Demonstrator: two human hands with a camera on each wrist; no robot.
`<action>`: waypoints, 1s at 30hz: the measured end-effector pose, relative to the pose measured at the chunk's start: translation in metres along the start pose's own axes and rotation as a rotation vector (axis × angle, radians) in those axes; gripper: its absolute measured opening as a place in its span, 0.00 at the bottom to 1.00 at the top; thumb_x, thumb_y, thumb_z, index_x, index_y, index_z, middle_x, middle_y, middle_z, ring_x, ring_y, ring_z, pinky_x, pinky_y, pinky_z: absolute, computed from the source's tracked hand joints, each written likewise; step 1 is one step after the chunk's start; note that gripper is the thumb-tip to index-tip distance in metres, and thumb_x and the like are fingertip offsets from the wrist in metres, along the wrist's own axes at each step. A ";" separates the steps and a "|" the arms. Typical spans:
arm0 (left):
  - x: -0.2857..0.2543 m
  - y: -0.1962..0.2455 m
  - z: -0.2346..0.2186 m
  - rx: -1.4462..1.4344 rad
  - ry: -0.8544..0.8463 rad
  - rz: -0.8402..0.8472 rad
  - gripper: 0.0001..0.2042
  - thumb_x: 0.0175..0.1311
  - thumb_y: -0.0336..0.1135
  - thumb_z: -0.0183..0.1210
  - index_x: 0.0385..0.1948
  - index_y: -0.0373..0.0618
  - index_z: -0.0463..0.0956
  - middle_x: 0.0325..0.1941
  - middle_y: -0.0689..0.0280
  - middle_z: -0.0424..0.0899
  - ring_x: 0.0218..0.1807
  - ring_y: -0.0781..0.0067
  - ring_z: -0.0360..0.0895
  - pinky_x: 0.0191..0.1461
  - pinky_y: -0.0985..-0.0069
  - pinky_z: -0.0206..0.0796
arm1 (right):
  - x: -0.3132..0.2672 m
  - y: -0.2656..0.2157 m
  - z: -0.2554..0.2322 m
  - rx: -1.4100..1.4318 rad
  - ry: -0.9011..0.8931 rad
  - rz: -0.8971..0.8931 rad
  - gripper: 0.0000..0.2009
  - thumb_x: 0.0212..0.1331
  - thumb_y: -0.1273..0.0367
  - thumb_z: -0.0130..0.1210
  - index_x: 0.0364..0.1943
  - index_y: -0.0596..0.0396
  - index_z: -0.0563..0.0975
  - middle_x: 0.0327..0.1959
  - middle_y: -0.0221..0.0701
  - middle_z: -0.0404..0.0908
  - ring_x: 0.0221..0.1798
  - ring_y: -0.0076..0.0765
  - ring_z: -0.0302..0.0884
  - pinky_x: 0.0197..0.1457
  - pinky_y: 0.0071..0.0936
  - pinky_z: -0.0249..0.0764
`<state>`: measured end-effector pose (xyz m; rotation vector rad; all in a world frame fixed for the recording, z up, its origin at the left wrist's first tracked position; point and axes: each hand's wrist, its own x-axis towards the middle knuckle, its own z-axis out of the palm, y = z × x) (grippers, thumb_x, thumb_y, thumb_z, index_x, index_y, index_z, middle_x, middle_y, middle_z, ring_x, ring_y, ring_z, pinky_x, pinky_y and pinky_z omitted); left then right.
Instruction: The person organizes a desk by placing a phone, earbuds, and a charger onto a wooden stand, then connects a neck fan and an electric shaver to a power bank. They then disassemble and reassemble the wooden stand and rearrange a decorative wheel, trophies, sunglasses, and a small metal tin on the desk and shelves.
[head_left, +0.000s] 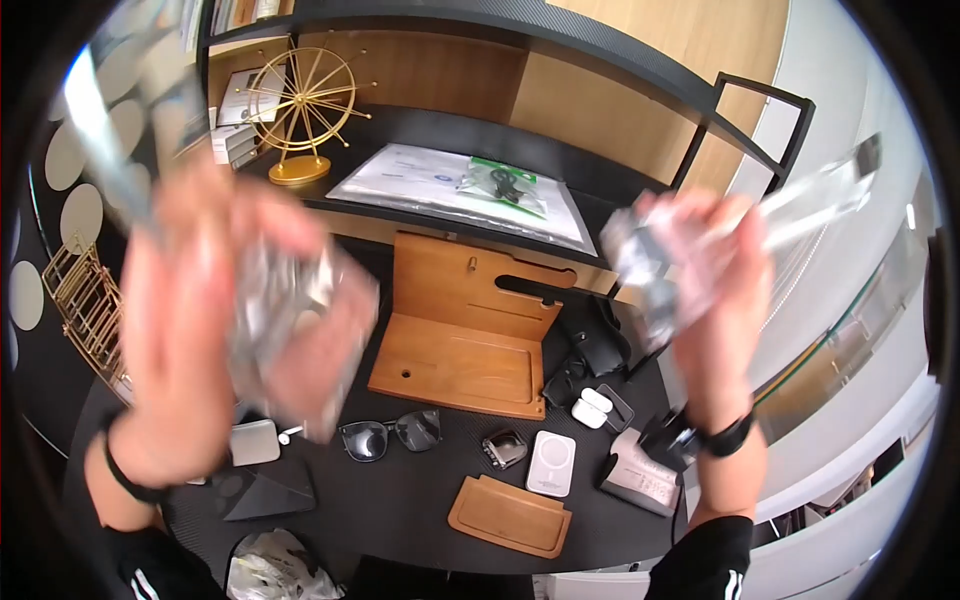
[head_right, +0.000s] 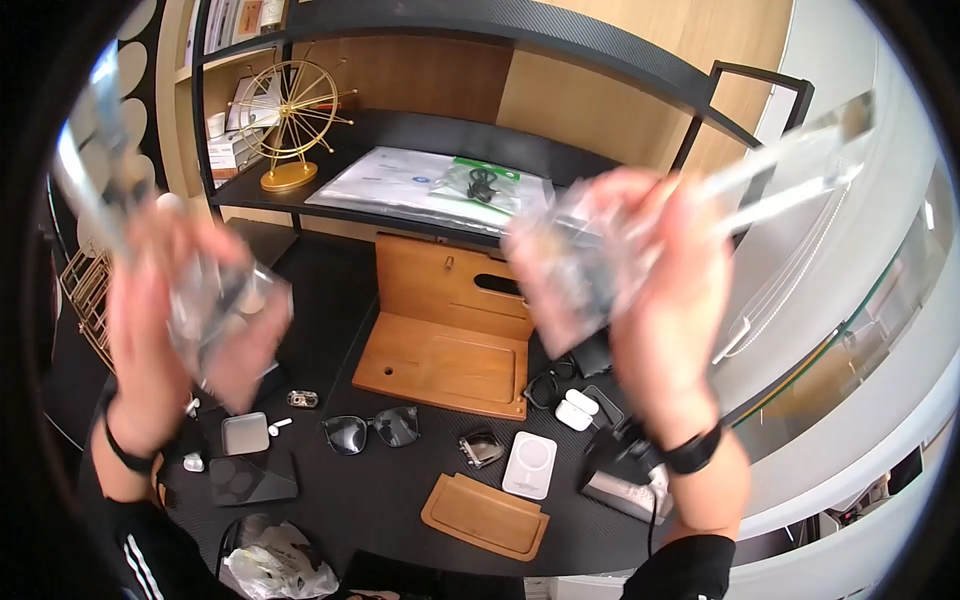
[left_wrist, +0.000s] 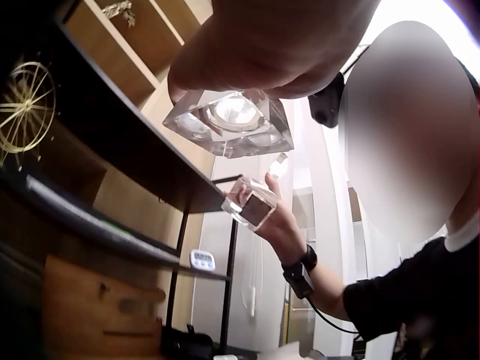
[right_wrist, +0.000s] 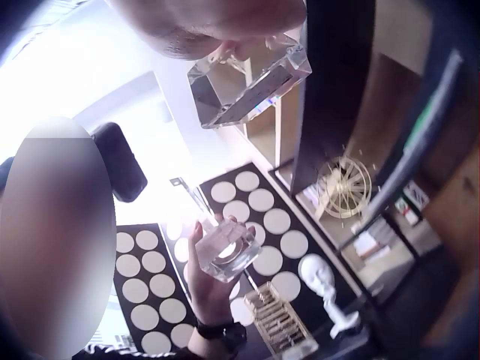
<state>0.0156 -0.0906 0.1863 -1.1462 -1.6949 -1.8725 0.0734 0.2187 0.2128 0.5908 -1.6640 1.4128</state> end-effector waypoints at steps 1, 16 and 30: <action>-0.019 -0.006 -0.006 0.083 -0.113 0.163 0.11 0.67 0.33 0.39 0.45 0.37 0.61 0.38 0.51 0.74 0.39 0.65 0.74 0.44 0.71 0.68 | -0.019 0.005 0.014 0.015 -0.062 0.060 0.17 0.68 0.53 0.38 0.29 0.51 0.64 0.33 0.38 0.75 0.46 0.43 0.75 0.58 0.45 0.68; -0.041 -0.146 -0.062 0.260 -0.270 -0.339 0.17 0.66 0.27 0.47 0.55 0.40 0.55 0.49 0.60 0.71 0.51 0.72 0.70 0.58 0.73 0.60 | -0.115 0.218 0.170 -0.082 -0.380 0.318 0.12 0.51 0.66 0.63 0.33 0.60 0.75 0.24 0.36 0.76 0.26 0.27 0.71 0.32 0.26 0.69; -0.009 -0.285 -0.093 -0.098 -0.304 -0.564 0.21 0.62 0.20 0.50 0.56 0.42 0.57 0.47 0.65 0.71 0.52 0.76 0.69 0.59 0.75 0.61 | -0.093 0.289 0.208 -0.178 -0.393 0.496 0.11 0.48 0.67 0.65 0.25 0.62 0.77 0.20 0.28 0.78 0.26 0.16 0.69 0.32 0.20 0.68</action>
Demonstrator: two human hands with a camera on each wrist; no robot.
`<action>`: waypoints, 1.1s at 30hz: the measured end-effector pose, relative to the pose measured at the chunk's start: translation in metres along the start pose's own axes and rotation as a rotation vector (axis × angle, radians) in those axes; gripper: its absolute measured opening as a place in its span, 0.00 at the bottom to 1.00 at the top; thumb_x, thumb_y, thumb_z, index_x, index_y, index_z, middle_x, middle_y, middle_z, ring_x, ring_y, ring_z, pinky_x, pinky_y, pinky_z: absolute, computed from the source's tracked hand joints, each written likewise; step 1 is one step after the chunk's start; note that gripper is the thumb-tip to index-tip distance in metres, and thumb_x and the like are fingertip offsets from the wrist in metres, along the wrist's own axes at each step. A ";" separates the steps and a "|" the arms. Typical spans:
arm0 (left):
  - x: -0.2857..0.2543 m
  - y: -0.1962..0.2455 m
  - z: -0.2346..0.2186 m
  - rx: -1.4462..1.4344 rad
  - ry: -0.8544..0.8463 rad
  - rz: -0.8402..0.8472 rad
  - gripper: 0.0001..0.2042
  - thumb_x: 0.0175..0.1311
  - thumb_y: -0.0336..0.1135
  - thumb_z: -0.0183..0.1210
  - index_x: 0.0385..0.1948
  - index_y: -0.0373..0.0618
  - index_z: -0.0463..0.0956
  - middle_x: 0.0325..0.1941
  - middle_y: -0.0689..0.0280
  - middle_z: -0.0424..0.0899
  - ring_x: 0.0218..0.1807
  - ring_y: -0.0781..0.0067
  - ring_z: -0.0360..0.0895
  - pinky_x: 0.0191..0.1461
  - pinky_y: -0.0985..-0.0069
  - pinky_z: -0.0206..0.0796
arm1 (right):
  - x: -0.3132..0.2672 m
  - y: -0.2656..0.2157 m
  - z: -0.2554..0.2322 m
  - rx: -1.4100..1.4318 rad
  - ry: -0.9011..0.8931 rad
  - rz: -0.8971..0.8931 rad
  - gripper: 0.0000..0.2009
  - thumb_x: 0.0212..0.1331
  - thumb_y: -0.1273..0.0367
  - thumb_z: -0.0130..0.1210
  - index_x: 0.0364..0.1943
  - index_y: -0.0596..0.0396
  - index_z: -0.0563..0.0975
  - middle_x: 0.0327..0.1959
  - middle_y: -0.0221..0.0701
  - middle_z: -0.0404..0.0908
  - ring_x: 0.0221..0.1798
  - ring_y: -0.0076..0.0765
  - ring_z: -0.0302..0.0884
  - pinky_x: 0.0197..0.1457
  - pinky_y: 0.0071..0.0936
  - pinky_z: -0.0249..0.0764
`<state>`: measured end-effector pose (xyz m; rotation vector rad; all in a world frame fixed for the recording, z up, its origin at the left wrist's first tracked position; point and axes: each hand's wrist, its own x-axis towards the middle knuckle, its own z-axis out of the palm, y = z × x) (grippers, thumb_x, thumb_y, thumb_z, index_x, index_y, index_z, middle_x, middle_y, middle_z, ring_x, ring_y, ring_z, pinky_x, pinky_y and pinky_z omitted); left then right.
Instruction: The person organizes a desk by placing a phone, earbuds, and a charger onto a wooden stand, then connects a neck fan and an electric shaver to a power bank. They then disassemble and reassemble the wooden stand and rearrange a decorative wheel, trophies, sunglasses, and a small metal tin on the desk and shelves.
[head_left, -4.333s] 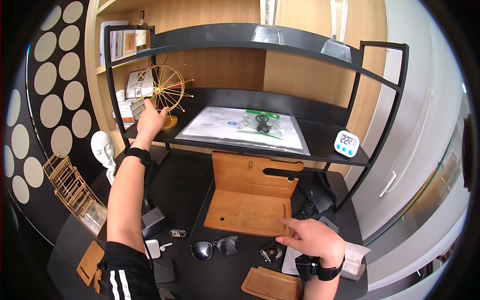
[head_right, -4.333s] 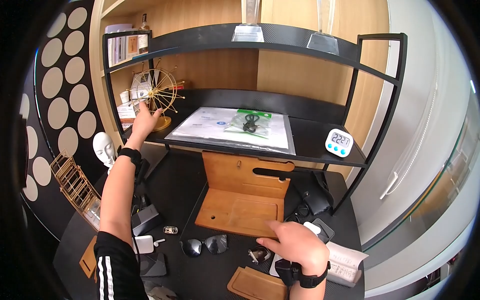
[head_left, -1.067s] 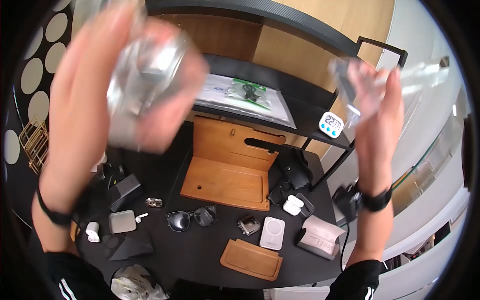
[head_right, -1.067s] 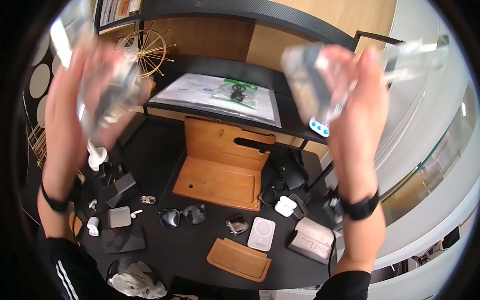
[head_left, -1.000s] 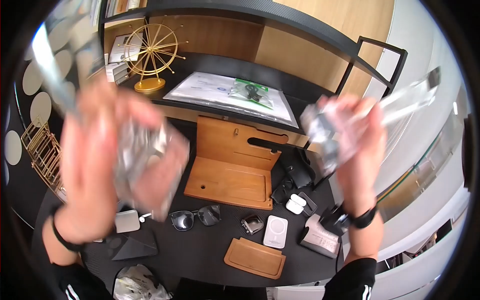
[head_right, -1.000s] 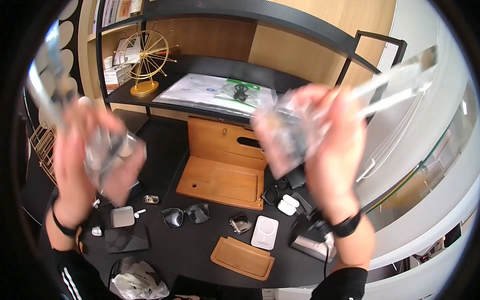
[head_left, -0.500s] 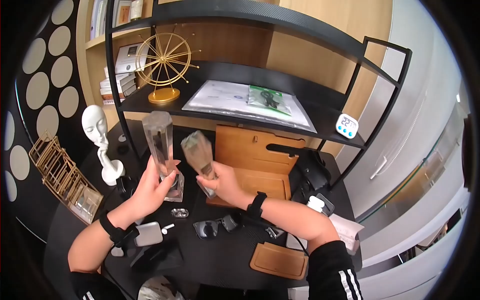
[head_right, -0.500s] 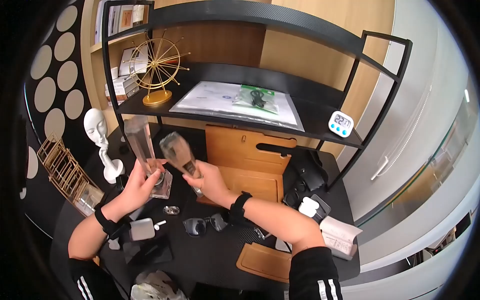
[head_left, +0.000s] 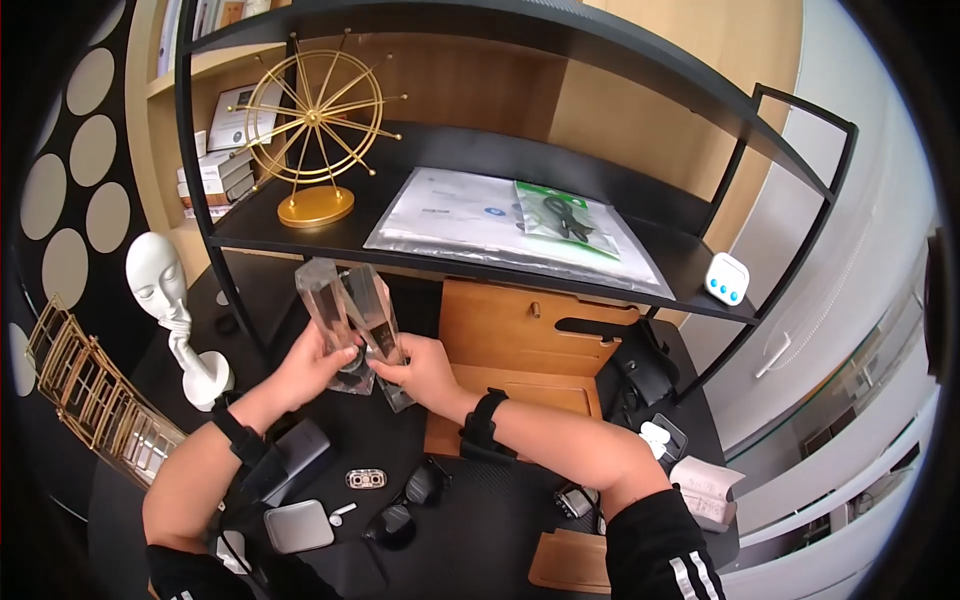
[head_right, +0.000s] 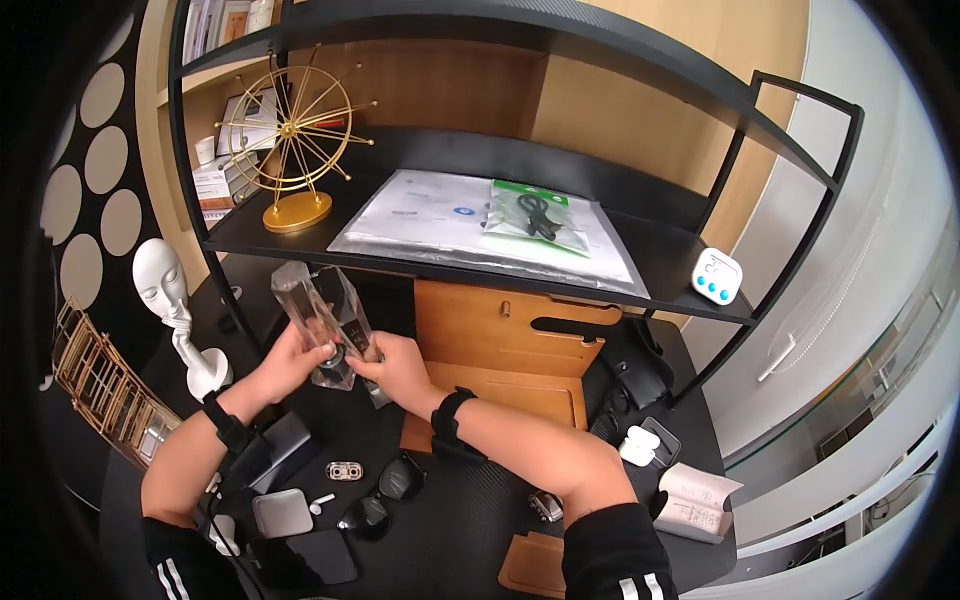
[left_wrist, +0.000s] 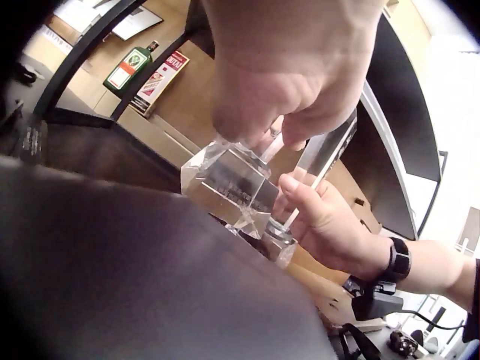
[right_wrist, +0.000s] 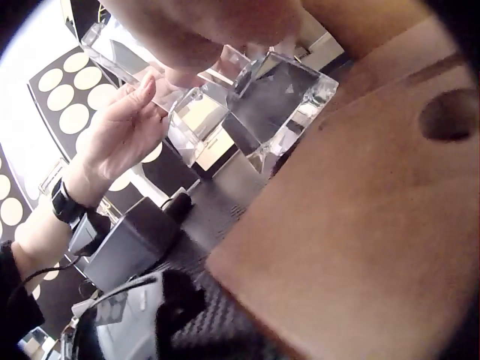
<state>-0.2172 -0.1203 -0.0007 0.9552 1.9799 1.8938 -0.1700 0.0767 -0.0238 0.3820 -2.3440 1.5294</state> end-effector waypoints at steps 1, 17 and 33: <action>0.004 0.000 -0.003 -0.022 0.030 -0.028 0.18 0.62 0.20 0.50 0.53 0.41 0.59 0.47 0.65 0.72 0.52 0.75 0.69 0.58 0.74 0.61 | 0.004 0.002 0.001 -0.001 -0.004 0.008 0.11 0.48 0.67 0.65 0.25 0.62 0.77 0.20 0.28 0.78 0.26 0.16 0.69 0.32 0.20 0.68; 0.042 -0.024 -0.031 -0.077 0.073 -0.151 0.23 0.55 0.17 0.55 0.52 0.43 0.60 0.43 0.64 0.73 0.47 0.75 0.72 0.52 0.77 0.66 | 0.030 0.014 0.007 -0.128 0.090 0.057 0.15 0.42 0.68 0.67 0.28 0.61 0.73 0.21 0.37 0.77 0.25 0.40 0.75 0.32 0.30 0.71; 0.059 -0.025 -0.039 0.046 -0.016 -0.162 0.22 0.55 0.18 0.57 0.50 0.41 0.61 0.44 0.61 0.74 0.47 0.75 0.72 0.52 0.77 0.66 | 0.037 0.021 0.018 -0.206 0.100 0.128 0.15 0.42 0.70 0.67 0.30 0.59 0.72 0.27 0.40 0.76 0.34 0.50 0.75 0.38 0.40 0.69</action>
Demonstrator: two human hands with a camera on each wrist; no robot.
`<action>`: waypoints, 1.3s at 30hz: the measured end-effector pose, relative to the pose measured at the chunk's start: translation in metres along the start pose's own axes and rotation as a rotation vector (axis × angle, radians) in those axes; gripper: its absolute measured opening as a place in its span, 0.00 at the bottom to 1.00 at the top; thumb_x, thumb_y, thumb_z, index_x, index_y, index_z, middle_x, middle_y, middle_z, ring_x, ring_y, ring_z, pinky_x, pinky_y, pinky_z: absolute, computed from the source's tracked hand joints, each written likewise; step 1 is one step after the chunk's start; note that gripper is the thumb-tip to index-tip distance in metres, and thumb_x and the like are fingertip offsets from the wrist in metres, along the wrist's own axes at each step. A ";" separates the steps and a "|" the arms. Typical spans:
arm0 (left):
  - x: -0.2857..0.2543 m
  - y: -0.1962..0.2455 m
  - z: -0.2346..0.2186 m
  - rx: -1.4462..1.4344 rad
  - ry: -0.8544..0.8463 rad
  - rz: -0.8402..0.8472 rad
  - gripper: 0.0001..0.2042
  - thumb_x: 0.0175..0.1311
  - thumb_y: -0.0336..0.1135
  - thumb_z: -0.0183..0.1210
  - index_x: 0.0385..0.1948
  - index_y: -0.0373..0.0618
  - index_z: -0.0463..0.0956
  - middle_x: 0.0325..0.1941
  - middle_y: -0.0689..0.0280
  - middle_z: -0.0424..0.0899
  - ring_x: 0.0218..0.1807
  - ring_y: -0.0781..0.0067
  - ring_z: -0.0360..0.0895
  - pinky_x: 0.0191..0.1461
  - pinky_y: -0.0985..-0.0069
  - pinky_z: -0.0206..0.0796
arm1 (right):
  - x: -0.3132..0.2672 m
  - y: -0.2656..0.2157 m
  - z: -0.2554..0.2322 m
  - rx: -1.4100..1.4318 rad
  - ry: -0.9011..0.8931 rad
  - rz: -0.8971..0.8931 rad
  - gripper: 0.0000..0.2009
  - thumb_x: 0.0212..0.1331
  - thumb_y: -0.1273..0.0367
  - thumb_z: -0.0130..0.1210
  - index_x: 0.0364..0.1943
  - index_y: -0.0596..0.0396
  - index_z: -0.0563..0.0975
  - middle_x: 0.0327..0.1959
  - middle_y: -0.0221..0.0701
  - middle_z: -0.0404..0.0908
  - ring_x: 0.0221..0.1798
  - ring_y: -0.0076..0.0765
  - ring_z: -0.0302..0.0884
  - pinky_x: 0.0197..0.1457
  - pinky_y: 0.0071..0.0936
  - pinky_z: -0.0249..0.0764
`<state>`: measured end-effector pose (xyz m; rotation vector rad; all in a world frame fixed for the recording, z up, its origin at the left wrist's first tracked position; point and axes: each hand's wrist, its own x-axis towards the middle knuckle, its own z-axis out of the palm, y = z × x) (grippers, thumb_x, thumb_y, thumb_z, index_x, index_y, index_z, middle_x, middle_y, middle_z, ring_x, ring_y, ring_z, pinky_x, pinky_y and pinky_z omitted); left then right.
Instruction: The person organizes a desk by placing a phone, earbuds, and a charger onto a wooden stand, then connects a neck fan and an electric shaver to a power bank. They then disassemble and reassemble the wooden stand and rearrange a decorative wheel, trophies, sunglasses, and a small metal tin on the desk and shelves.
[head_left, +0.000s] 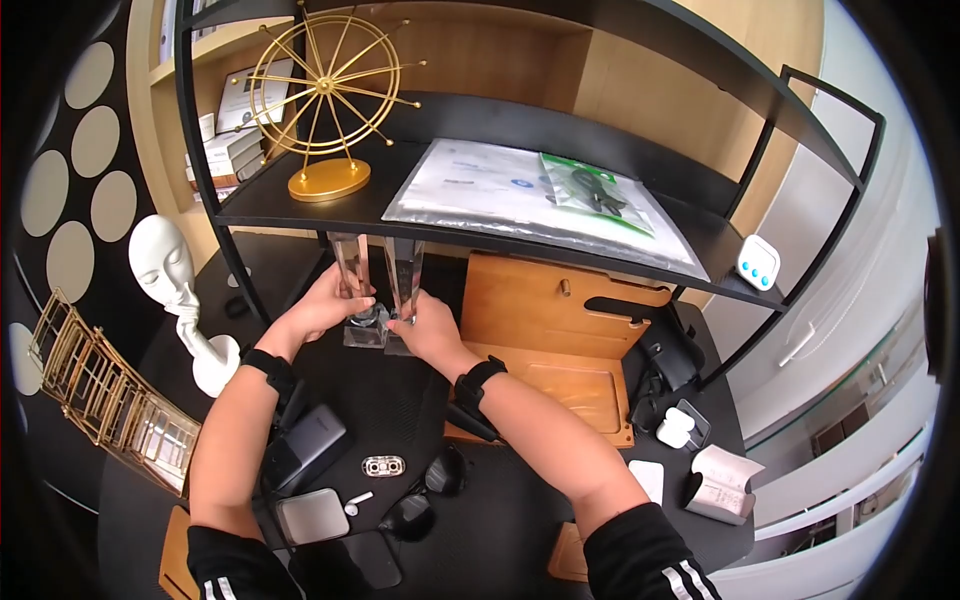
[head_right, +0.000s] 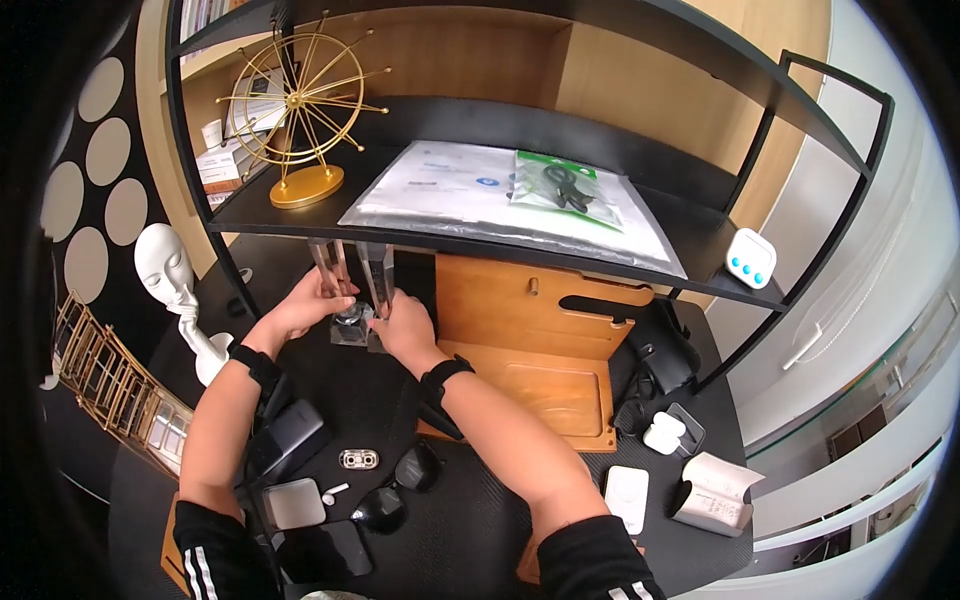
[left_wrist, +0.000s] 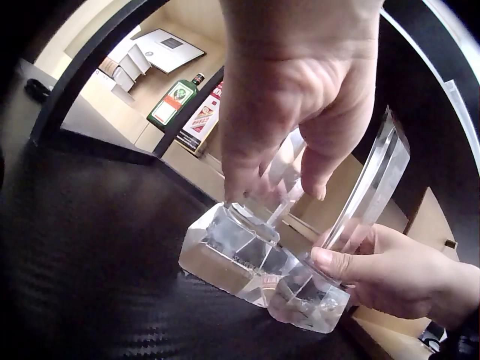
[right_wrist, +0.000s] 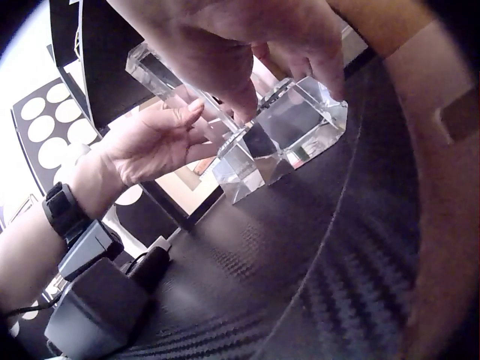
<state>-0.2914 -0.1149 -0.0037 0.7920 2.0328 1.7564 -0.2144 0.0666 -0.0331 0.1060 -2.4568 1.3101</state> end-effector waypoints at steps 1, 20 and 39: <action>-0.001 -0.001 -0.001 0.027 0.000 0.023 0.20 0.55 0.20 0.58 0.49 0.40 0.63 0.45 0.61 0.74 0.47 0.75 0.72 0.52 0.76 0.66 | 0.000 -0.002 0.000 0.001 -0.002 0.023 0.15 0.42 0.70 0.67 0.31 0.58 0.72 0.27 0.40 0.76 0.34 0.50 0.75 0.38 0.40 0.69; -0.017 -0.010 -0.034 0.299 0.286 0.034 0.17 0.54 0.21 0.60 0.42 0.43 0.64 0.37 0.66 0.73 0.42 0.75 0.73 0.48 0.76 0.66 | 0.032 -0.014 0.053 -0.107 -0.202 0.186 0.23 0.52 0.71 0.59 0.50 0.66 0.64 0.48 0.55 0.71 0.53 0.59 0.71 0.56 0.42 0.69; 0.009 -0.043 -0.058 0.368 0.486 0.057 0.24 0.46 0.16 0.62 0.47 0.42 0.66 0.33 0.67 0.75 0.34 0.77 0.76 0.39 0.78 0.70 | 0.054 -0.020 0.079 -0.191 -0.128 0.183 0.23 0.52 0.68 0.61 0.48 0.65 0.65 0.45 0.51 0.74 0.51 0.55 0.72 0.53 0.40 0.70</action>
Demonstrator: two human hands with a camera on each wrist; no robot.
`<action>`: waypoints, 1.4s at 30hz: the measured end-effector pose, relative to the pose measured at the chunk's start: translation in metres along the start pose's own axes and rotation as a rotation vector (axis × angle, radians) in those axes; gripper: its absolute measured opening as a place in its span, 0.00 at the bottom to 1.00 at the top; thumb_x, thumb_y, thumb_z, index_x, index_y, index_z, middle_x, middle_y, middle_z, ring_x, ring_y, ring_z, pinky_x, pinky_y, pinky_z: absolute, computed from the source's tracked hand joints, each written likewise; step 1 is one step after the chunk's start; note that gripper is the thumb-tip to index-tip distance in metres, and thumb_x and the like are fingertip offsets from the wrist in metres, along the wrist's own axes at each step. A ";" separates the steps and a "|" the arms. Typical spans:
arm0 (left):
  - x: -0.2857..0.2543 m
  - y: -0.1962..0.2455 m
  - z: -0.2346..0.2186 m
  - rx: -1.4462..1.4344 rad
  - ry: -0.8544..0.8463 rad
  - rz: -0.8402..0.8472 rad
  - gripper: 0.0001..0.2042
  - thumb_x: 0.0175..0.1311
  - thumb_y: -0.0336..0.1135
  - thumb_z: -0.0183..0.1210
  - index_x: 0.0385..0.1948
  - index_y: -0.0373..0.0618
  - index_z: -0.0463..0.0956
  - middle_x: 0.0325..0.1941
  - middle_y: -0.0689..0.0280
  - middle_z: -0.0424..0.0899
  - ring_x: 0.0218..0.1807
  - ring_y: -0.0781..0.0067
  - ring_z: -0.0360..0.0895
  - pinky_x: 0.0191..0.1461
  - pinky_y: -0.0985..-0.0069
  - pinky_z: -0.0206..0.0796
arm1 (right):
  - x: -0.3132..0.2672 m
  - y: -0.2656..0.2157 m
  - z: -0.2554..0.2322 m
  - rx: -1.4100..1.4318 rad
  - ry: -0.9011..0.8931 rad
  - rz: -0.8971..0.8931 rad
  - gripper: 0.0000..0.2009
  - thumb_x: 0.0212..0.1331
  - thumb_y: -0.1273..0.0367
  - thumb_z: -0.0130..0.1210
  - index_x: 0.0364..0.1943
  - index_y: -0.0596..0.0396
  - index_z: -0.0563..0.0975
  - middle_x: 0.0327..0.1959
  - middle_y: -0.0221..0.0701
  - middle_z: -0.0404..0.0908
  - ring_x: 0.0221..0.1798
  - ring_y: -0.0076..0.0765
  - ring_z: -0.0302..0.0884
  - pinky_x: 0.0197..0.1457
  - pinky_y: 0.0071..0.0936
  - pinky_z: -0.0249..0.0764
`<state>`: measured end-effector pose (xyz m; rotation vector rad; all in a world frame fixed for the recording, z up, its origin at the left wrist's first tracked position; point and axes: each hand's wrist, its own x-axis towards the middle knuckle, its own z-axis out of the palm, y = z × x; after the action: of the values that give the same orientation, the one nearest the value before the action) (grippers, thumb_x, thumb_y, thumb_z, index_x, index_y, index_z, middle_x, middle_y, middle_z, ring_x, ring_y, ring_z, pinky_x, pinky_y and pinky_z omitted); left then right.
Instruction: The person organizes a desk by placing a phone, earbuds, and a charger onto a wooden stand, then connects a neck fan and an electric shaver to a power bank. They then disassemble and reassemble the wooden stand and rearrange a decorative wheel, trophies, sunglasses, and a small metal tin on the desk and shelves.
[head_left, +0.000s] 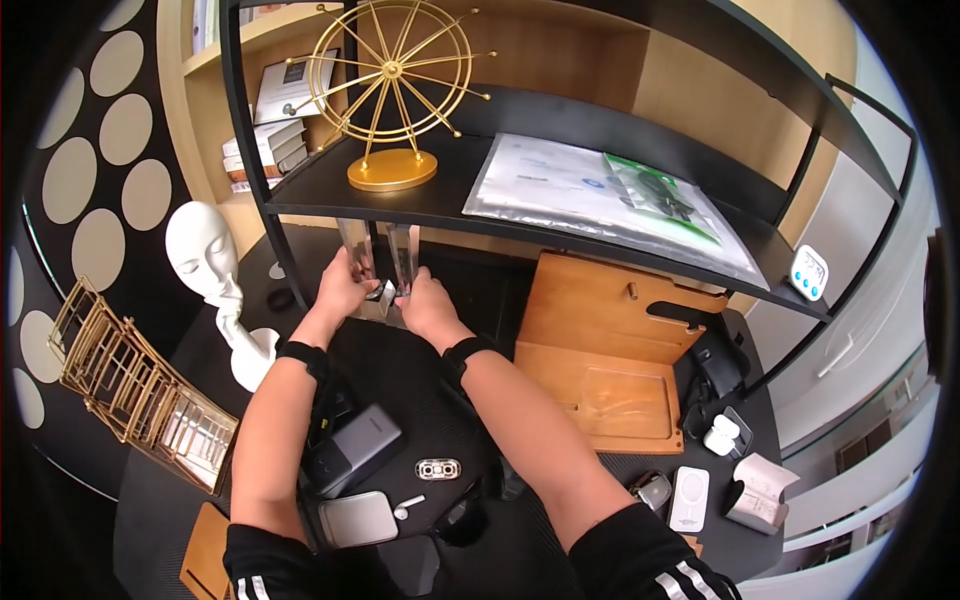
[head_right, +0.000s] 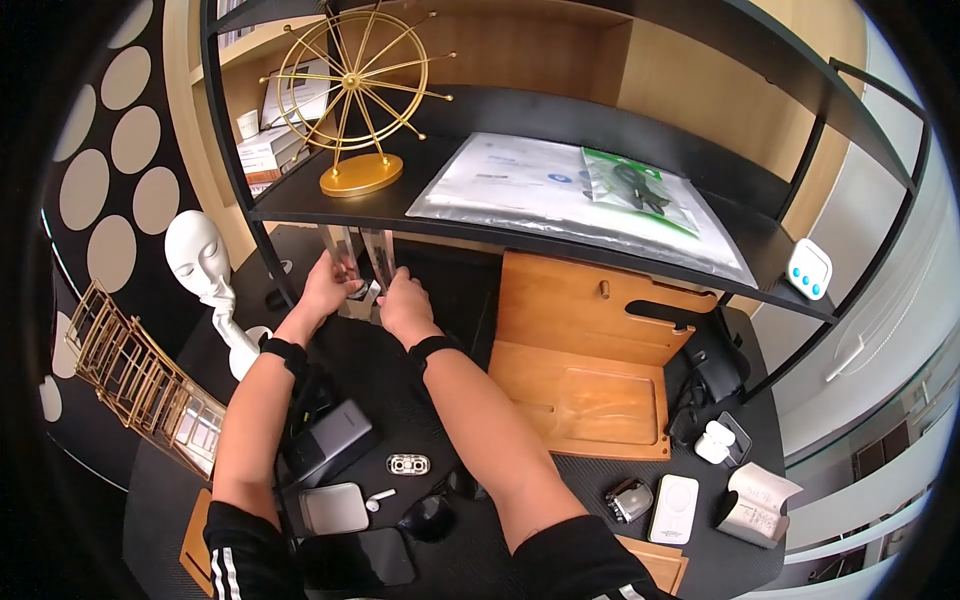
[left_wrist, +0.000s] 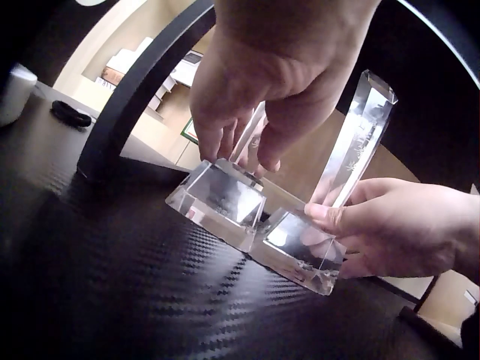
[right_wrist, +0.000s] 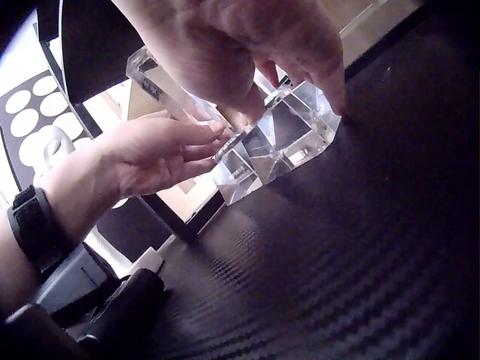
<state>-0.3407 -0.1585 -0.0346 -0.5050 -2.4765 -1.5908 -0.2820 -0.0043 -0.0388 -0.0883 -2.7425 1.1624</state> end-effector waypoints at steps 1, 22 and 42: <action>-0.001 0.007 0.002 -0.001 0.005 -0.029 0.21 0.47 0.16 0.61 0.42 0.42 0.66 0.32 0.67 0.75 0.34 0.77 0.75 0.39 0.78 0.69 | -0.002 -0.002 0.001 0.012 0.025 0.017 0.23 0.52 0.69 0.61 0.48 0.65 0.65 0.46 0.52 0.74 0.51 0.56 0.72 0.53 0.40 0.70; 0.052 0.000 0.026 0.357 0.125 0.012 0.23 0.33 0.30 0.71 0.36 0.40 0.73 0.34 0.53 0.81 0.43 0.51 0.79 0.45 0.64 0.70 | 0.044 0.023 0.001 0.068 0.096 0.044 0.21 0.53 0.70 0.58 0.49 0.61 0.65 0.50 0.50 0.71 0.54 0.56 0.70 0.56 0.43 0.68; 0.013 0.012 0.007 0.300 0.084 -0.019 0.20 0.33 0.25 0.71 0.31 0.40 0.72 0.25 0.63 0.80 0.31 0.67 0.80 0.38 0.73 0.70 | 0.019 0.017 -0.004 0.046 0.008 -0.022 0.19 0.55 0.67 0.58 0.47 0.60 0.68 0.48 0.44 0.74 0.53 0.51 0.71 0.55 0.38 0.67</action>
<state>-0.3481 -0.1451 -0.0235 -0.3620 -2.5971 -1.1866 -0.2999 0.0120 -0.0459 -0.0567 -2.7017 1.2153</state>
